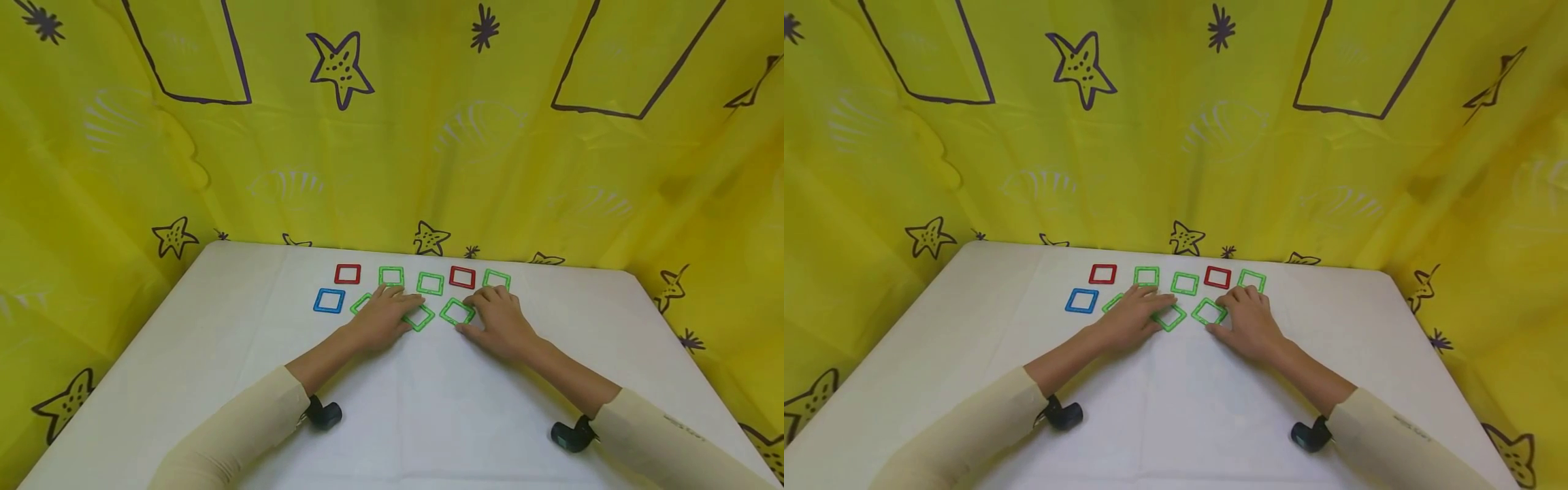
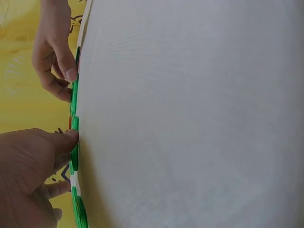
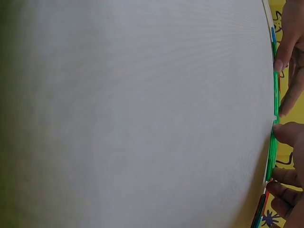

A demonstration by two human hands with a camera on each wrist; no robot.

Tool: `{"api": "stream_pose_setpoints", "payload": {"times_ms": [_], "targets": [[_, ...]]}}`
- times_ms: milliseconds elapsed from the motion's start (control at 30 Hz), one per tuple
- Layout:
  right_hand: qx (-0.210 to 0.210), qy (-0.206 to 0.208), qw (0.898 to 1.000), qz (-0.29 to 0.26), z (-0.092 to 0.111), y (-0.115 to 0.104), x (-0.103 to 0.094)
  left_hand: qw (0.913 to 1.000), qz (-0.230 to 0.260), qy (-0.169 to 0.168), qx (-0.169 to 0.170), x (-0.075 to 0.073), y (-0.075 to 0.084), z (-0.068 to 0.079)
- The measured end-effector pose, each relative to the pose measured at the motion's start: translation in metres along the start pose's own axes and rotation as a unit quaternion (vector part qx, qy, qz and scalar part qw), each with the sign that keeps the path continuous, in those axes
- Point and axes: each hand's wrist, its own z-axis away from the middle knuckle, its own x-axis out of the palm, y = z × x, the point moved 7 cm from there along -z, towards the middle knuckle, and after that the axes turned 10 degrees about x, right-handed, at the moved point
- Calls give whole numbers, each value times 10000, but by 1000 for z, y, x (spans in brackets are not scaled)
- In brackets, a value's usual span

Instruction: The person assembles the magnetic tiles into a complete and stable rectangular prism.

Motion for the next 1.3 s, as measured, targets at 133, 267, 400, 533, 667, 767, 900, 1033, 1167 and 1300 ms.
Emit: {"api": "stream_pose_setpoints", "payload": {"times_ms": [133, 267, 400, 533, 667, 767, 900, 1033, 1167, 1300], "targets": [[-22, -7, 10000, -20, 0, -1, 0, 9998, -165, 53, -83, -2, 1, 1], [-88, 3, 10000, -36, 0, -3, 2, 9993, -296, 88, -220, -3, 1, 2], [-213, 47, 9997, -58, 1, -6, 3, 9985, -417, 72, -358, -3, -1, 3], [-307, 77, 9995, -75, 2, -9, 5, 9979, -469, 58, -449, -3, -3, 3], [-360, 73, 9993, -108, 2, -11, 5, 9976, -503, 101, -469, -4, -3, 3], [-406, 46, 9991, -139, 2, -13, 5, 9973, -557, 168, -455, -6, -3, 3], [-512, 12, 9985, -192, 2, -18, 4, 9966, -646, 204, -477, -7, -3, 3], [-611, -42, 9978, -257, 1, -20, 6, 9961, -669, 227, -521, -9, -3, 3], [-669, -119, 9972, -308, -1, -22, 8, 9959, -686, 226, -539, -8, -3, 2], [-700, -144, 9967, -375, 0, -24, 8, 9959, -672, 263, -538, -8, -3, 2]]}}
